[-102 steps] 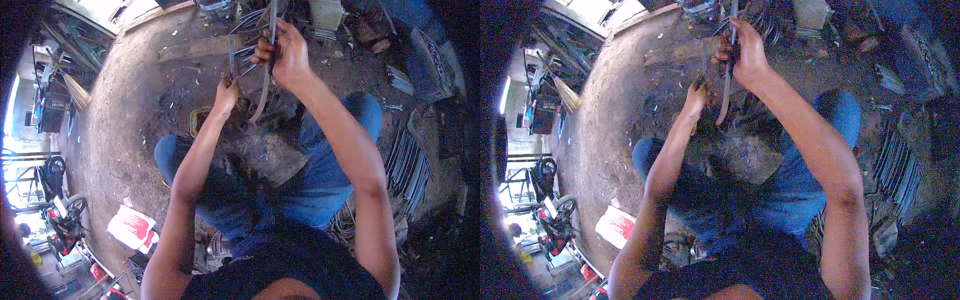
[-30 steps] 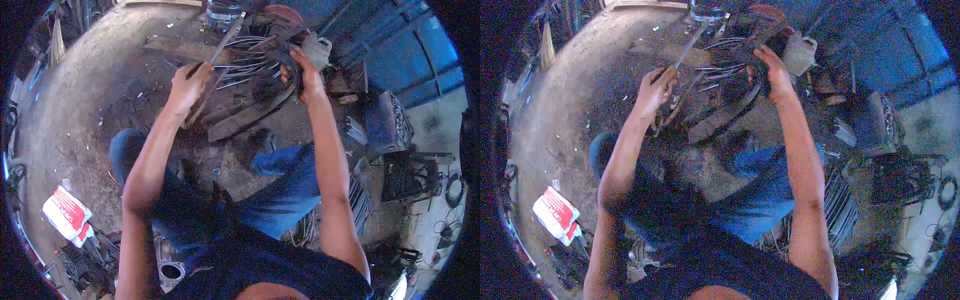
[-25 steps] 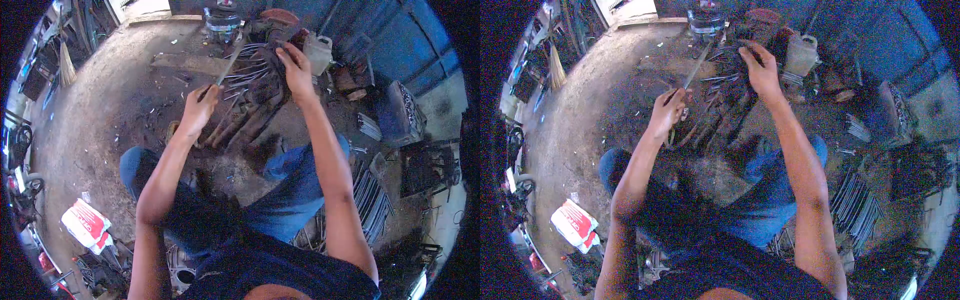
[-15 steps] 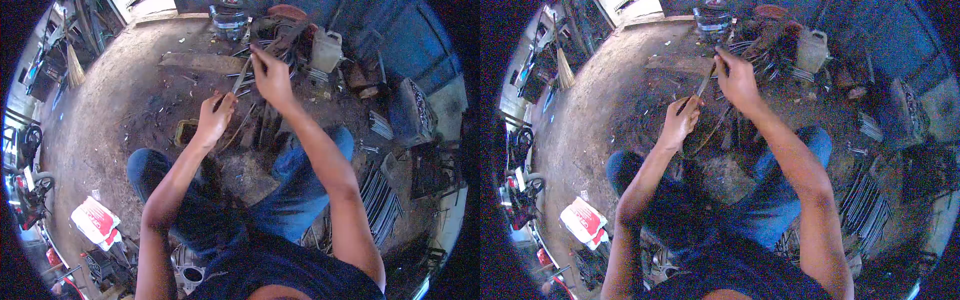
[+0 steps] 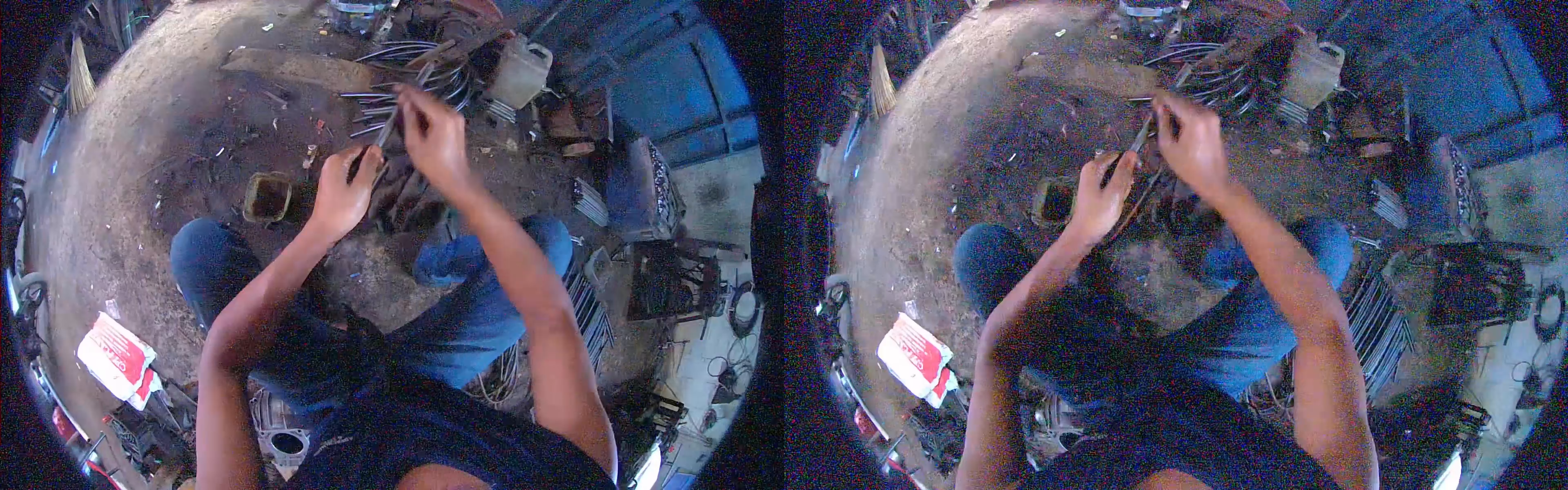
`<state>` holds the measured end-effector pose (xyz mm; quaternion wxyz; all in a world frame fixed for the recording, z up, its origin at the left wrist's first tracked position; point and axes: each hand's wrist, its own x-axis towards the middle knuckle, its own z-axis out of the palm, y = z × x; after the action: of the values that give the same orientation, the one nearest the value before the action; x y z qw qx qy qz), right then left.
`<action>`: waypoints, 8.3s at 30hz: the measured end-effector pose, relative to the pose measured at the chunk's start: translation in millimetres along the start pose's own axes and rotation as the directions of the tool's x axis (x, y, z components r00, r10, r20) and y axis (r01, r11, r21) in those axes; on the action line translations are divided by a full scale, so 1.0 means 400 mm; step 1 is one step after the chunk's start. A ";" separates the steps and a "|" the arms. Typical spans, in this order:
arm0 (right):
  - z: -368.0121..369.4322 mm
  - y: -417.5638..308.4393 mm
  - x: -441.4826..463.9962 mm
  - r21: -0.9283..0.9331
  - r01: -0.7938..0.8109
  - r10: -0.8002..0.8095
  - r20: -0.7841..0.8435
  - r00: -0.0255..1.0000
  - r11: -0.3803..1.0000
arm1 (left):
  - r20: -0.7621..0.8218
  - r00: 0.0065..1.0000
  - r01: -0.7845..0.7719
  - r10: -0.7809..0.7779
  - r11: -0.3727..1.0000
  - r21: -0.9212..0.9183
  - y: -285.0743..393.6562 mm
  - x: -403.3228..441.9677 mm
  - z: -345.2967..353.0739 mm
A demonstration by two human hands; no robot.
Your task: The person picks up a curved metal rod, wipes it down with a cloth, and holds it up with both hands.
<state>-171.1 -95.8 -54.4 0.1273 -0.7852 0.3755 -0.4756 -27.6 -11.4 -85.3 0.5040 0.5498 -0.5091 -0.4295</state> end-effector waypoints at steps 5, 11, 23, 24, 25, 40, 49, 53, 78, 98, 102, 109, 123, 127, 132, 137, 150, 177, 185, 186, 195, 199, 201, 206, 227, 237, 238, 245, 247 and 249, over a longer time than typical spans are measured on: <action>0.015 -0.014 -0.016 -0.010 -0.003 0.002 -0.088 0.996 1.000 | -0.026 0.999 0.037 -0.035 0.997 0.069 0.052 -0.019 -0.003; -0.002 0.022 0.050 -0.002 -0.140 0.138 -0.157 0.978 0.990 | 0.035 0.999 -0.016 0.016 1.000 -0.001 -0.006 -0.014 0.001; 0.037 -0.038 -0.046 0.065 -0.162 0.162 -0.004 0.987 0.985 | -0.018 1.000 -0.003 0.002 1.000 -0.010 -0.031 -0.034 -0.005; 0.028 -0.002 -0.022 0.019 -0.100 0.101 -0.012 0.995 0.995 | -0.016 1.000 0.001 -0.001 1.000 -0.008 -0.027 -0.035 -0.005; 0.023 0.019 0.017 0.079 -0.133 0.141 -0.111 0.984 0.988 | 0.007 0.999 0.046 -0.046 0.997 -0.069 -0.024 -0.036 -0.001; 0.031 -0.023 -0.045 0.094 -0.179 0.184 -0.057 0.981 0.979 | -0.045 0.999 0.001 -0.002 1.000 -0.009 -0.066 -0.034 0.022; 0.020 -0.019 -0.015 0.092 -0.186 0.195 -0.100 0.976 0.978 | -0.017 0.999 0.032 -0.034 0.992 -0.122 -0.050 -0.042 0.018; 0.022 -0.018 0.000 0.203 -0.236 0.256 -0.083 0.963 0.950 | -0.028 0.999 0.043 -0.044 0.997 -0.057 0.018 -0.045 0.001; 0.019 -0.027 0.017 -0.341 -0.166 0.213 0.104 0.972 0.925 | -0.032 0.992 -0.104 0.120 0.946 0.307 -0.008 -0.033 -0.004; 0.034 -0.031 -0.057 -0.341 -0.077 0.172 0.257 0.951 0.937 | -0.049 0.987 -0.118 0.155 0.892 0.437 -0.055 -0.049 0.009; -0.003 0.031 0.018 -0.355 -0.131 0.193 0.144 0.971 0.926 | -0.104 0.977 -0.121 0.189 0.880 0.460 -0.038 -0.055 0.020; 0.012 0.040 0.018 -0.202 -0.040 0.065 0.117 0.991 0.979 | -0.095 0.987 -0.089 0.127 0.939 0.331 -0.016 -0.044 0.000; 0.053 -0.035 -0.057 0.077 -0.115 0.115 -0.002 0.993 0.990 | -0.113 0.993 0.012 -0.013 1.000 -0.006 -0.009 -0.045 -0.005; 0.036 0.002 0.023 0.129 -0.185 0.202 -0.132 0.970 0.974 | -0.018 1.000 0.022 -0.023 0.999 -0.033 -0.018 -0.051 -0.006; 0.041 -0.008 -0.033 0.073 -0.157 0.158 -0.007 0.987 0.985 | -0.030 0.999 0.032 -0.033 0.999 -0.014 -0.028 -0.046 -0.004; 0.063 -0.010 -0.017 0.100 -0.178 0.188 -0.105 0.977 0.979 | 0.008 0.989 0.148 -0.147 0.985 -0.089 0.019 -0.050 -0.009; 0.039 -0.014 -0.035 0.112 -0.072 0.065 0.066 0.996 0.991 | -0.078 0.996 0.023 -0.030 0.995 -0.097 -0.020 -0.048 -0.005; 0.010 0.020 0.036 -0.023 -0.130 0.128 -0.063 0.990 0.991 | -0.015 0.999 0.047 -0.047 0.999 -0.014 0.019 -0.046 -0.012; 0.006 0.002 0.017 0.031 -0.172 0.174 -0.056 0.983 0.985 | -0.020 1.000 0.022 -0.020 0.995 0.093 0.005 -0.050 -0.008; -0.001 -0.007 0.049 0.106 -0.213 0.222 -0.083 0.971 0.971 | -0.038 0.999 -0.007 0.010 0.997 0.073 0.005 -0.049 -0.004; 0.001 -0.018 0.040 0.089 -0.256 0.258 -0.003 0.966 0.962 | -0.016 0.993 0.116 -0.117 0.992 -0.049 0.026 -0.049 -0.014; 0.047 -0.082 -0.065 0.073 -0.123 0.119 0.053 0.991 0.990 | -0.029 0.997 0.065 -0.069 0.990 -0.122 0.012 -0.045 -0.014; 0.036 -0.034 -0.024 0.047 -0.046 0.046 0.007 0.999 0.998 | -0.046 0.999 0.022 -0.028 0.991 -0.133 0.008 -0.049 -0.014; 0.043 -0.043 -0.022 0.006 -0.062 0.062 -0.067 0.996 0.998 | 0.004 0.993 0.118 -0.121 0.965 -0.236 0.022 -0.057 -0.010; 0.062 0.096 -0.033 0.113 -0.242 0.263 -0.237 0.935 0.964 | 0.020 0.999 0.041 -0.039 0.996 -0.080 0.013 -0.062 0.009; -0.058 -0.003 0.074 0.703 -0.653 0.412 0.703 0.580 -0.282 | 0.005 0.993 0.114 -0.119 0.935 -0.337 -0.018 -0.058 0.033; -0.046 0.032 0.042 0.702 -0.655 0.409 0.704 0.580 -0.280 | -0.036 0.996 0.067 -0.083 0.945 -0.321 -0.015 -0.057 0.031; -0.078 -0.017 0.092 0.720 -0.693 0.568 0.582 0.582 -0.028 | 0.168 0.965 0.247 -0.200 0.907 -0.340 0.015 -0.055 0.000; -0.044 -0.055 0.052 0.697 -0.717 0.609 0.570 0.551 -0.003 | 0.170 0.974 0.201 -0.148 0.914 -0.354 0.008 -0.050 0.003; -0.006 -0.057 0.017 0.709 -0.705 0.635 0.555 0.538 -0.022 | 0.143 0.975 0.209 -0.168 0.911 -0.355 0.033 -0.041 0.000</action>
<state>-160.6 -84.7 -35.8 0.7458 -0.3165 0.3824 -0.4443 -31.0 5.1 -73.0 0.5257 0.4678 -0.3909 -0.5933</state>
